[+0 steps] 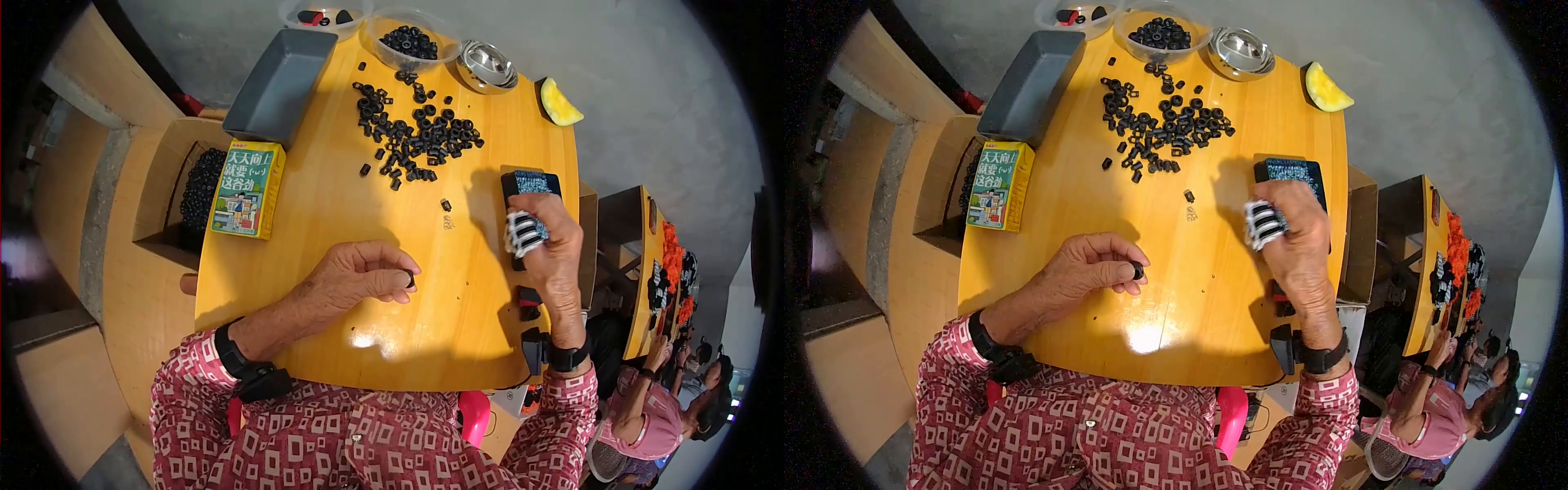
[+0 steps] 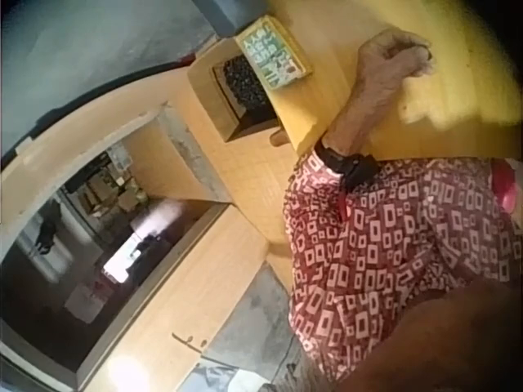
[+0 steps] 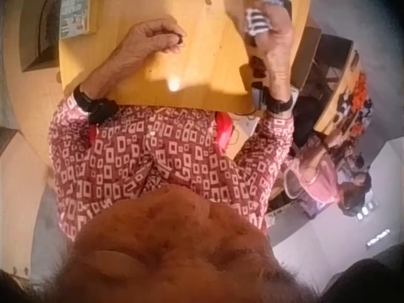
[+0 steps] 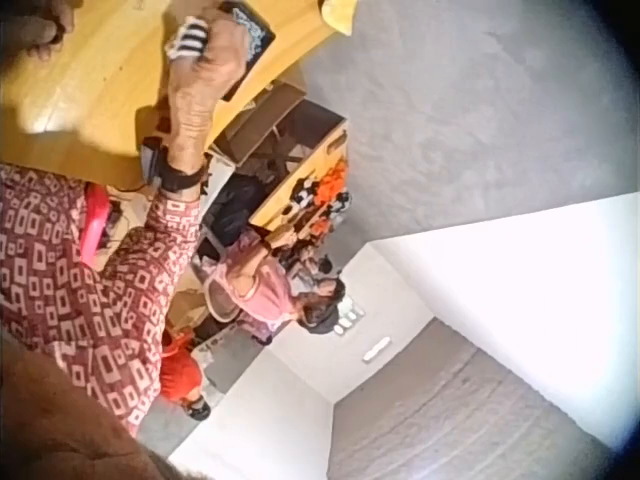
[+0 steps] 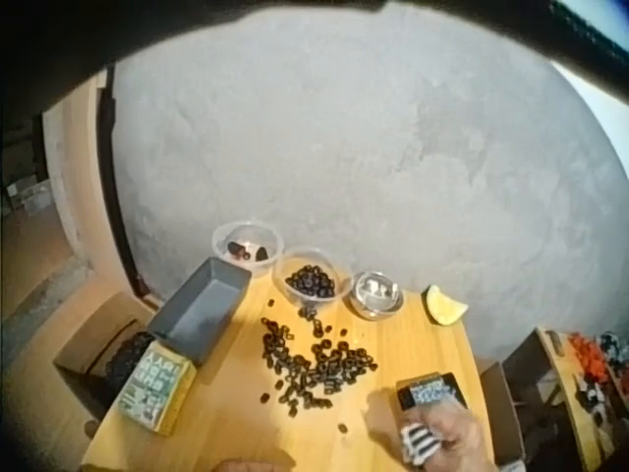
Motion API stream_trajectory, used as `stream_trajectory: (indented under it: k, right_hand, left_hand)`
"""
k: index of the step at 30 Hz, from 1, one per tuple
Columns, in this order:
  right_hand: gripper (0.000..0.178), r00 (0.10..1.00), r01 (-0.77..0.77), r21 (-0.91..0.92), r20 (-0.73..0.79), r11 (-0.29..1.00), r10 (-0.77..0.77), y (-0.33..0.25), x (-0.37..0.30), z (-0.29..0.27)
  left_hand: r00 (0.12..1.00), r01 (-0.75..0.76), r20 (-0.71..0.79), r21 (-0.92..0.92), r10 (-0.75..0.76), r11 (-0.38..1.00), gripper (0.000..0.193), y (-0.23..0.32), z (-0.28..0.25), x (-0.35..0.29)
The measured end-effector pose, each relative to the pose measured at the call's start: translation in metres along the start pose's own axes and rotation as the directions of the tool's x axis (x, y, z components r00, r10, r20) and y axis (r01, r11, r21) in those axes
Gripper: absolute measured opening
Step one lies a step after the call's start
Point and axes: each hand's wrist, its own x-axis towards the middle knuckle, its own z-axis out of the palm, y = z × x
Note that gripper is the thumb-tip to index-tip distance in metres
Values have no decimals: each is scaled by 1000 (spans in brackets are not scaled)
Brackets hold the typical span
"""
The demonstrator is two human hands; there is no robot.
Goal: The person assembles craft items by inserting black components into small striped knitted fabric sleeves by hand.
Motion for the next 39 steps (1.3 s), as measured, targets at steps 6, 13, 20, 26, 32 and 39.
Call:
stream_trajectory:
  k: [6, 13, 20, 26, 32, 39]
  right_hand:
    - [26, 994, 51, -102, 101, 993, -41, -6, -4, 8]
    - [24, 960, 193, -105, 226, 976, -165, -9, 0, 37]
    - [30, 946, 249, -197, 258, 948, -195, -12, 3, 29]
    - [38, 983, 23, -566, 161, 824, 83, 21, -5, -41]
    - [43, 958, -106, -483, 185, 869, 220, 39, -16, -34]
    - [37, 945, -224, -259, 177, 940, 274, 52, -15, -46]
  left_hand:
    - [1000, 8, -12, 1, -8, 1000, 23, 2, 0, -1]
    - [1000, 21, -15, 18, -21, 1000, 22, 3, 3, 1]
    - [999, 26, -40, -10, -26, 1000, 18, 3, -2, -3]
    - [999, 30, -12, 10, -30, 1000, 19, 2, 1, -1]
    - [1000, 7, -9, 19, -7, 1000, 19, 1, 1, -1]
    - [1000, 14, -5, 15, -14, 1000, 19, 1, -1, 1]
